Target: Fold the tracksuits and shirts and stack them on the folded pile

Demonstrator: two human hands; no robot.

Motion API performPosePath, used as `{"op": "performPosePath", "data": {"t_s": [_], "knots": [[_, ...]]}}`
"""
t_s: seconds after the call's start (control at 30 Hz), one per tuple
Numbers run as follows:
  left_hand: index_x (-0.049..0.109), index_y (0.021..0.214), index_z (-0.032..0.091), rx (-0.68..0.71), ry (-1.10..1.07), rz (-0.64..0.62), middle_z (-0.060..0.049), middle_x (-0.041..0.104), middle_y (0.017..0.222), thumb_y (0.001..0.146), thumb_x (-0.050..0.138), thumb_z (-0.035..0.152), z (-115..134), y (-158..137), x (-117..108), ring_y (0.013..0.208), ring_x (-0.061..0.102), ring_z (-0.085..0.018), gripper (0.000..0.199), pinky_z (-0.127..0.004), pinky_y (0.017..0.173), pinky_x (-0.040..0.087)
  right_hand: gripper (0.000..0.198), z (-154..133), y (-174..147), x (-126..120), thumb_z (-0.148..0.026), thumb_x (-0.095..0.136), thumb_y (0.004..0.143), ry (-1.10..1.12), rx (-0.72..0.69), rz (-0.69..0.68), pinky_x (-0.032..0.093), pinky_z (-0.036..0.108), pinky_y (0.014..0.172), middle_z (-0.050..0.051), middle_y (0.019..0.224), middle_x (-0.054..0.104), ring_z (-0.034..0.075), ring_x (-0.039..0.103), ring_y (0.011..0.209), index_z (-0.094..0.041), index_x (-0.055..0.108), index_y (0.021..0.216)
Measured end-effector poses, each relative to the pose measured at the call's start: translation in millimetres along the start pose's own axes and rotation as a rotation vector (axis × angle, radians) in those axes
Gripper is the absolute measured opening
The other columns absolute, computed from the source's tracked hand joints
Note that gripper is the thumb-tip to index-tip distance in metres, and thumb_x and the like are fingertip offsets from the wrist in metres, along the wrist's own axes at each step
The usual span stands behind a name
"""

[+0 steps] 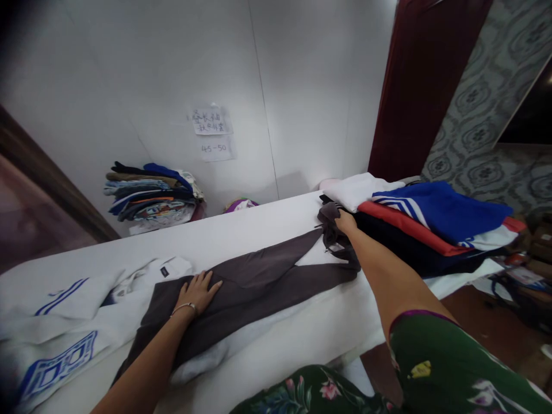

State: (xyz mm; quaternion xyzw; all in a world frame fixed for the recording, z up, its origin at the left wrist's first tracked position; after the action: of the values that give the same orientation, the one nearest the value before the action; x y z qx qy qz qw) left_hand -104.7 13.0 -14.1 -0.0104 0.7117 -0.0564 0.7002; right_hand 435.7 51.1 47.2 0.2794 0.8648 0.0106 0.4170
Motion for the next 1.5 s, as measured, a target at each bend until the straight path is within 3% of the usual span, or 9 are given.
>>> {"op": "performPosePath", "data": {"t_s": [0.3,0.5,0.63,0.8,0.93,1.07,1.2,1.37,1.5], "knots": [[0.033,0.144,0.015,0.003,-0.021,0.021,-0.011,0.026,0.151,0.087,0.028,0.054,1.0,-0.3,-1.2,0.140,0.020,-0.028,0.069,-0.051,0.111,0.018,0.036,-4.6,-17.6,-42.0,-0.032,0.060,0.074,0.695,-0.033,-0.065,0.055,0.038,0.076,0.006,0.089,0.072,0.020,0.067,0.075,-0.016,0.061,0.106],[0.033,0.144,0.015,-0.004,-0.008,0.004,-0.011,0.025,0.152,0.088,0.027,0.053,2.0,-0.9,-1.8,0.140,0.020,-0.028,0.068,-0.050,0.111,0.017,0.036,-12.9,-51.9,-56.5,-0.033,0.060,0.075,0.992,0.037,-0.231,0.054,0.041,0.078,0.010,0.097,0.071,0.024,0.067,0.084,-0.018,0.058,0.108],[0.032,0.144,0.016,-0.005,-0.005,0.002,-0.011,0.024,0.152,0.088,0.027,0.053,0.6,0.7,0.3,0.140,0.019,-0.028,0.067,-0.050,0.112,0.017,0.041,-34.5,-74.5,-42.8,-0.037,0.054,0.080,1.013,-0.003,-0.310,0.052,0.042,0.085,0.010,0.105,0.069,0.025,0.066,0.094,-0.019,0.055,0.116],[0.038,0.141,0.015,-0.031,-0.046,0.022,-0.013,0.027,0.151,0.087,0.037,0.050,5.2,2.7,-13.2,0.139,0.023,-0.029,0.065,-0.051,0.110,0.021,0.045,-67.3,-120.3,11.0,-0.046,0.057,0.079,0.982,-0.021,-0.596,0.050,0.042,0.090,0.008,0.105,0.070,0.025,0.066,0.095,-0.021,0.060,0.116],[0.051,0.129,0.015,0.027,-0.279,0.170,-0.013,0.048,0.138,0.087,0.042,0.045,42.7,-6.9,-38.2,0.127,0.043,-0.026,0.053,-0.038,0.105,0.033,0.043,-77.1,-158.4,53.7,-0.045,0.062,0.077,0.817,-0.152,-0.799,0.044,0.044,0.097,0.002,0.106,0.070,0.023,0.063,0.100,-0.024,0.065,0.114],[0.060,0.118,0.015,0.113,-0.639,0.123,-0.013,0.061,0.122,0.083,0.050,0.047,102.3,-16.6,-41.1,0.108,0.058,-0.026,0.048,-0.033,0.097,0.040,0.047,-74.5,-172.5,63.4,-0.048,0.058,0.080,0.781,-0.252,-0.739,0.042,0.043,0.100,0.001,0.113,0.067,0.023,0.059,0.108,-0.024,0.062,0.120],[0.062,0.111,0.015,0.062,-0.832,0.064,-0.016,0.061,0.122,0.076,0.062,0.040,143.6,-8.9,-35.3,0.114,0.055,-0.029,0.043,-0.036,0.100,0.036,0.045,-71.1,-176.9,57.2,-0.050,0.058,0.080,0.759,-0.311,-0.682,0.043,0.043,0.098,0.002,0.109,0.069,0.025,0.061,0.104,-0.022,0.066,0.115],[0.062,0.076,0.018,-0.097,-1.148,-0.033,-0.016,0.062,0.118,0.060,0.075,0.031,166.8,13.1,-34.0,0.134,0.032,-0.033,0.024,-0.037,0.105,0.030,0.046,-58.3,-175.8,53.7,-0.051,0.063,0.076,1.012,-0.095,-0.609,0.047,0.042,0.091,0.004,0.098,0.072,0.023,0.065,0.092,-0.020,0.068,0.109],[0.055,0.062,0.019,-0.088,-1.291,-0.091,-0.012,0.069,0.090,0.062,0.073,0.033,189.1,21.4,-34.4,0.116,0.053,-0.033,0.023,-0.037,0.093,0.043,0.044,-50.1,-173.2,53.6,-0.048,0.068,0.073,1.161,-0.020,-0.623,0.048,0.041,0.091,0.004,0.098,0.072,0.022,0.066,0.090,-0.021,0.069,0.108]]}}
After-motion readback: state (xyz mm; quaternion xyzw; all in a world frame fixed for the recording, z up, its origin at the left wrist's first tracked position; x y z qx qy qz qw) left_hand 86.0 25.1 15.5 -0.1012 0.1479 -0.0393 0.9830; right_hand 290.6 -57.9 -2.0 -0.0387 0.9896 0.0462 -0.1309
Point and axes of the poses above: each hand's wrist, its own y-axis towards the middle knuckle, its own x-axis out of the palm, z = x × y, the point moved 3 cm from there along y, towards the middle knuckle
